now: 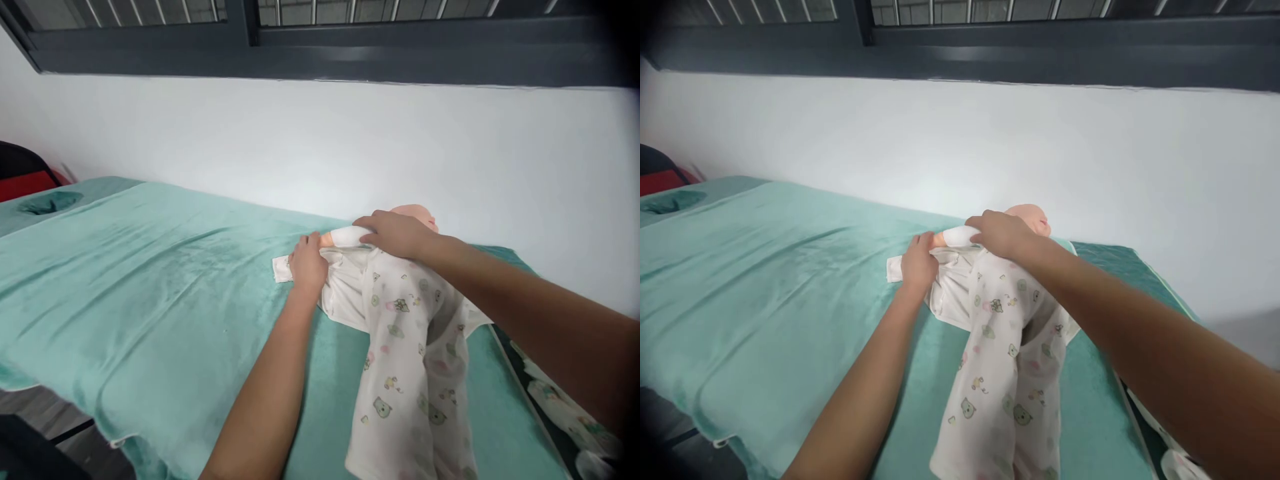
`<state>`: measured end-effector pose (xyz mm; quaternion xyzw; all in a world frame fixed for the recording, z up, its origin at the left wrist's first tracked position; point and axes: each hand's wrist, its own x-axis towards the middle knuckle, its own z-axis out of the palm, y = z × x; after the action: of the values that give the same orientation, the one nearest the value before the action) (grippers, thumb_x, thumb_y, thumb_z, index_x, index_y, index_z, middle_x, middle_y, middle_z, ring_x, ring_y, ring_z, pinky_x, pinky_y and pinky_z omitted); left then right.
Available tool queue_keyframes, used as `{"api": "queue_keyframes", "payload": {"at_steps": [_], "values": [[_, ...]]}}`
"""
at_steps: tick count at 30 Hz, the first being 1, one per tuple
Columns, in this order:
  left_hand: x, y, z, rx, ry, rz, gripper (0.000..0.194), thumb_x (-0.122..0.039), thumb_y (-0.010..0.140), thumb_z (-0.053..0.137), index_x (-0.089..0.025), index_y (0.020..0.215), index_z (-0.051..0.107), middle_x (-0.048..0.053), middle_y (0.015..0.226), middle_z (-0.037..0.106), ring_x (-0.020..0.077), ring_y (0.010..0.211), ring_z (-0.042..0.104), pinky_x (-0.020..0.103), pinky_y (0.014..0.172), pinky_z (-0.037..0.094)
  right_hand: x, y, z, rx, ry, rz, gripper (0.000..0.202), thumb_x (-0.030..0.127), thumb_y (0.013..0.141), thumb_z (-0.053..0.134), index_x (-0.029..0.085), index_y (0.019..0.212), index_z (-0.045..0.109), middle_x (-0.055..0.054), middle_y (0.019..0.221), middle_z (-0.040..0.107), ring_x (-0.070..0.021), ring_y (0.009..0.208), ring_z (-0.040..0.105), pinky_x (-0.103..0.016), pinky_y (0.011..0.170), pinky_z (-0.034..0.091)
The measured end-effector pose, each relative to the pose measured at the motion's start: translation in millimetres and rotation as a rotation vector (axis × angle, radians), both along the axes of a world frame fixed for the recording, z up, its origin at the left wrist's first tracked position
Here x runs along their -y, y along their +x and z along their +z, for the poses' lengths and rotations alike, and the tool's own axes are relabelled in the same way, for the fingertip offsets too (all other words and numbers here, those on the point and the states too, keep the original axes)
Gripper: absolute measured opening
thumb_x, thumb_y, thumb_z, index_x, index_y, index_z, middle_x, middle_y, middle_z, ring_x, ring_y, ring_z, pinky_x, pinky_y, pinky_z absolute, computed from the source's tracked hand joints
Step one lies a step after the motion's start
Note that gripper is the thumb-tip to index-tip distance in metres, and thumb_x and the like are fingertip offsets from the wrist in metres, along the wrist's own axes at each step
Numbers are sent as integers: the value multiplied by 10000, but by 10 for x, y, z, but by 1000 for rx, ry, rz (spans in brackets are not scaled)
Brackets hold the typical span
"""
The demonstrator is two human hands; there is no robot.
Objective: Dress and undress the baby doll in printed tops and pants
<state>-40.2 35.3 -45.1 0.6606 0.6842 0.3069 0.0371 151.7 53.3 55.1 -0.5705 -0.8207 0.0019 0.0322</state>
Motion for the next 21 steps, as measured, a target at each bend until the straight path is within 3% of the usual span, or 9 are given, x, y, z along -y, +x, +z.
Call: {"api": "queue_keyframes", "payload": {"at_steps": [3,6,8,11,13,16,19,21], "values": [[9,48,15,-106,92,52,585,-94,833,453,-247,1398,471,138,1426,495,309,1357,423,520,1090,377,-44,-126,-91,27,-26,4,373,429,938,485,350,1283,602,-64,1196,661,-269,978,636,-346,735,440],[1,98,4,-202,140,-37,601,-135,843,495,-286,1422,445,105,1535,393,324,1475,233,653,1167,188,-98,-302,-199,58,-67,16,399,404,927,506,316,1309,583,-85,1248,652,-286,1042,631,-355,761,453],[-21,122,-18,-220,115,-156,597,-169,867,499,-299,1444,422,97,1498,451,307,1447,297,660,1176,152,-132,-408,-251,54,-96,19,403,390,907,537,273,1288,600,-107,1244,660,-297,1058,632,-364,780,460],[-61,134,-54,-202,46,-244,548,-222,903,497,-296,1443,438,95,1358,580,273,1313,472,578,1180,228,-154,-445,-255,31,-127,4,405,385,890,559,223,1256,618,-126,1256,662,-295,1064,637,-366,810,473],[-74,127,-62,-199,37,-204,496,-251,912,506,-304,1405,491,88,1316,606,267,1271,506,528,1171,263,-118,-326,-222,-31,-104,-9,407,396,930,498,212,1277,603,-119,1306,643,-276,1108,625,-358,863,471],[-59,113,-50,-203,58,-106,451,-257,911,510,-307,1359,541,81,1305,611,271,1256,513,510,1169,265,55,84,-248,-324,53,-89,405,399,985,367,224,1238,630,-77,1296,658,-241,1141,611,-339,945,453],[-26,118,-36,-204,68,-30,444,-225,905,492,-290,1338,563,85,1300,616,283,1235,524,526,1173,262,322,587,-519,-573,269,-371,403,391,954,403,211,1232,632,-92,1269,667,-263,1149,607,-386,985,452],[-12,136,-36,-216,68,-8,465,-176,897,459,-275,1338,564,95,1304,613,296,1245,519,566,1182,238,488,840,-808,-563,342,-486,459,388,921,454,168,1297,599,-137,1328,626,-303,1224,559,-440,1037,423]]}}
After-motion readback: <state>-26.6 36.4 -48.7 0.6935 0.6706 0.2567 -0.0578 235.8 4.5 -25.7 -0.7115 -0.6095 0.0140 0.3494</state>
